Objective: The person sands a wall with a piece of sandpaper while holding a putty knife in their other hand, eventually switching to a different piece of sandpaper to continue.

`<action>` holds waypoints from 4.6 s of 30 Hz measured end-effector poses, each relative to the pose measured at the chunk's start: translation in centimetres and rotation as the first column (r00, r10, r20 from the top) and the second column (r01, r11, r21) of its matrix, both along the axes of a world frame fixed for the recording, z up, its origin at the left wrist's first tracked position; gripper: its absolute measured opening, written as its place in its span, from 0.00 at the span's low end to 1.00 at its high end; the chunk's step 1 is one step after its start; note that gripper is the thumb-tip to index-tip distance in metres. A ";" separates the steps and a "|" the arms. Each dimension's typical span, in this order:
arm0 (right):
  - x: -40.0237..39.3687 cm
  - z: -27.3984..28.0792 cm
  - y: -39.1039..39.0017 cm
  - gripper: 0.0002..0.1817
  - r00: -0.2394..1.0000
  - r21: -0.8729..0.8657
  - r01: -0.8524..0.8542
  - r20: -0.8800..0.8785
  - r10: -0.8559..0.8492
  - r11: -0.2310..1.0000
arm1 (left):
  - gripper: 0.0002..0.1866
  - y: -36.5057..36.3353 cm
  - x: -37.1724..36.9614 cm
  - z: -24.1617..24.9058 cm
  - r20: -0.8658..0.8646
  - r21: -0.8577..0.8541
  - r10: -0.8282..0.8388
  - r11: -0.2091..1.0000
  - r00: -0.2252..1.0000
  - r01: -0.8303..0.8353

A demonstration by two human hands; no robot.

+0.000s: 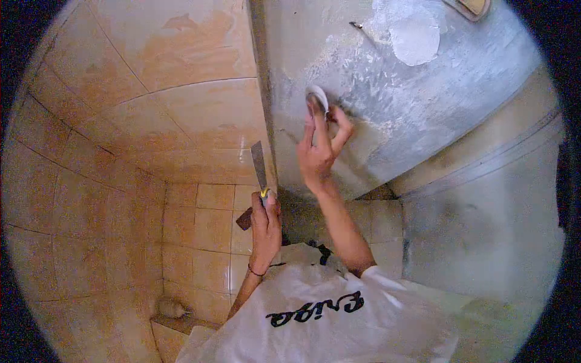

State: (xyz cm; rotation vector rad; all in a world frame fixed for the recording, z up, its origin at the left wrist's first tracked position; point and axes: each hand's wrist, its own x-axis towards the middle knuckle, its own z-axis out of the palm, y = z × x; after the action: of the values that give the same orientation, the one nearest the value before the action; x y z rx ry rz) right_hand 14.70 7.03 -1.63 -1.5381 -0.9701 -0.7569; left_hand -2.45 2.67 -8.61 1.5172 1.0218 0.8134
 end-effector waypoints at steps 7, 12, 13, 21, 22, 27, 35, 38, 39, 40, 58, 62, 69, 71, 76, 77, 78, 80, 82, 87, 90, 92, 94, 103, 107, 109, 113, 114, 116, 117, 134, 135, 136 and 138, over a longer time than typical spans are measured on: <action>3.3 -2.7 0.0 0.14 0.907 -0.143 -0.020 0.414 0.078 0.989 | 0.17 -0.5 0.0 -0.7 0.045 0.059 -0.051 0.997 0.998 0.049; 5.0 1.3 -1.9 0.15 0.845 -0.249 -0.041 0.509 0.167 0.968 | 0.18 -0.9 -0.4 0.5 0.122 0.048 -0.014 0.999 0.992 0.008; 4.8 1.8 -2.0 0.14 0.839 -0.261 -0.010 0.524 0.150 0.965 | 0.18 -0.8 -0.4 0.3 0.124 0.047 -0.014 0.999 0.992 0.008; 5.3 4.0 -2.8 0.12 0.757 -0.353 0.020 0.617 0.217 0.935 | 0.18 -1.2 -0.4 0.9 0.065 0.023 -0.016 1.000 0.998 0.014; 5.3 4.3 -2.7 0.11 0.805 -0.367 0.002 0.552 0.216 0.930 | 0.18 -1.2 -0.3 0.9 0.064 0.025 -0.018 1.000 0.998 0.016; 5.5 0.8 -3.2 0.07 0.716 -0.422 -0.036 0.621 0.318 0.906 | 0.20 -1.4 -0.3 1.7 0.076 -0.100 -0.052 0.993 0.996 0.060; 5.7 1.8 -3.5 0.04 0.740 -0.388 -0.061 0.600 0.302 0.920 | 0.20 -1.1 -0.3 -1.1 0.059 0.042 -0.066 0.997 0.996 0.064; 6.1 1.5 -3.3 0.04 0.653 -0.422 -0.033 0.677 0.339 0.906 | 0.19 -1.7 -0.2 1.8 0.030 0.110 -0.047 0.993 0.998 0.043; 5.9 4.0 -3.7 0.05 0.664 -0.413 0.021 0.687 0.296 0.910 | 0.19 -1.9 -0.2 3.2 -0.030 0.122 -0.020 0.992 0.999 0.023; 5.7 5.7 -4.0 0.05 0.675 -0.408 0.077 0.693 0.253 0.910 | 0.19 -1.9 -0.2 3.4 -0.032 0.119 -0.024 0.993 0.999 0.028; 5.3 1.8 -3.2 0.12 0.631 -0.440 0.024 0.703 0.328 0.898 | 0.20 -1.5 -0.4 1.8 0.040 0.071 -0.082 0.994 0.996 0.080; 5.4 6.8 -4.1 0.10 0.758 -0.501 -0.007 0.562 0.331 0.865 | 0.20 -1.6 -0.5 1.7 -0.009 0.217 -0.049 0.975 0.999 0.050; 3.4 3.8 -1.3 0.09 0.902 -0.142 -0.121 0.397 0.168 0.982 | 0.21 -1.8 0.5 -1.0 0.076 0.301 0.106 0.945 0.991 -0.124; 2.7 1.6 -1.0 0.09 0.905 -0.177 -0.109 0.389 0.171 0.978 | 0.20 -1.7 0.1 0.8 0.060 0.121 0.032 0.992 0.998 -0.039; 4.7 3.1 -2.0 0.13 0.986 -0.002 -0.058 0.158 0.057 0.998 | 0.19 -0.9 -0.6 1.2 0.095 -0.044 -0.059 0.997 0.994 0.063; 4.6 3.9 -2.3 0.09 0.999 0.091 -0.043 0.009 0.042 0.995 | 0.19 -0.5 -0.6 0.9 0.097 -0.069 -0.065 0.995 0.993 0.072; 4.1 3.8 -2.1 0.09 0.999 0.101 -0.034 0.012 0.033 0.994 | 0.20 -0.2 -0.8 0.6 0.106 -0.087 -0.072 0.993 0.992 0.081; 3.1 3.5 -1.6 0.07 0.996 0.115 0.094 -0.008 -0.093 0.989 | 0.20 0.1 -0.8 0.0 0.090 -0.067 -0.055 0.996 0.994 0.061; 2.1 4.1 -2.4 0.09 0.975 0.074 0.208 0.069 -0.213 0.975 | 0.20 -0.1 -1.0 -0.1 0.059 -0.059 -0.037 0.997 0.998 0.041; 3.5 5.0 -4.3 0.09 0.913 0.025 0.369 0.175 -0.368 0.929 | 0.22 -1.1 -0.5 0.3 0.007 -0.052 0.015 0.999 1.000 -0.015; 4.6 5.7 -4.7 0.09 0.958 -0.040 0.218 0.198 -0.206 0.975 | 0.20 -0.9 -0.6 2.0 0.046 -0.126 -0.066 0.989 0.997 0.072; 4.4 6.5 -5.0 0.09 0.986 -0.094 0.067 0.158 -0.052 0.993 | 0.19 -0.9 -0.3 1.6 0.055 -0.082 -0.062 0.994 0.997 0.067; 3.7 8.1 -5.6 0.09 0.973 -0.168 0.100 0.220 -0.061 0.981 | 0.18 -1.4 0.0 1.7 0.060 -0.042 -0.054 0.998 0.997 0.056; 3.2 5.7 -2.7 0.14 0.991 -0.275 0.021 0.133 0.017 0.961 | 0.19 -3.0 1.8 4.0 -0.061 0.255 -0.053 0.965 0.997 0.067; 3.2 6.6 -0.8 0.11 0.982 -0.128 0.114 0.164 -0.093 0.985 | 0.21 -2.7 1.3 3.8 -0.018 -0.043 -0.092 0.995 0.996 0.092; 2.5 6.0 -0.6 0.09 0.978 -0.108 0.075 0.204 -0.052 0.991 | 0.21 -2.2 1.1 3.8 -0.063 -0.018 -0.058 0.998 0.996 0.057; 3.2 2.0 -0.9 0.08 0.962 -0.033 0.009 0.273 0.000 0.999 | 0.23 -1.4 1.2 4.6 0.008 -0.043 -0.055 0.998 0.998 0.055; 3.6 2.5 -1.3 0.08 0.962 -0.028 0.006 0.274 0.002 1.000 | 0.23 -1.1 1.5 5.7 0.019 -0.099 -0.056 0.993 0.998 0.058; 4.2 3.3 -1.7 0.13 0.996 -0.011 0.067 -0.059 -0.067 0.998 | 0.22 -0.5 2.1 5.8 0.035 -0.085 -0.036 0.996 0.999 0.039; 3.6 5.2 -2.0 0.18 0.998 0.023 0.042 -0.057 -0.041 0.999 | 0.21 -1.6 1.4 6.9 0.033 -0.103 0.003 0.995 0.999 0.001; 0.2 6.1 2.3 0.19 0.954 -0.052 -0.292 -0.089 0.286 0.955 | 0.18 0.2 1.4 7.5 0.183 -0.078 0.000 0.997 0.983 0.014; 0.0 5.7 2.1 0.19 0.952 -0.038 -0.299 -0.079 0.296 0.953 | 0.18 0.3 1.6 7.8 0.171 -0.068 0.003 0.998 0.985 0.008; -0.1 5.1 1.9 0.19 0.950 -0.028 -0.309 -0.067 0.306 0.951 | 0.18 0.5 1.8 7.7 0.176 -0.071 0.003 0.997 0.984 0.010; 0.5 3.6 0.6 0.18 0.957 -0.036 -0.281 -0.085 0.277 0.959 | 0.18 0.4 1.6 7.4 0.142 -0.060 0.005 0.998 0.990 0.003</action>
State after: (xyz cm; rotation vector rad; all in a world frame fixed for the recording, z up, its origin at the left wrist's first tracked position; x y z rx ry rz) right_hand 15.22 7.64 1.95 -1.4214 -1.1234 -0.4718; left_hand -0.80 3.07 -1.23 1.3873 0.9332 0.8713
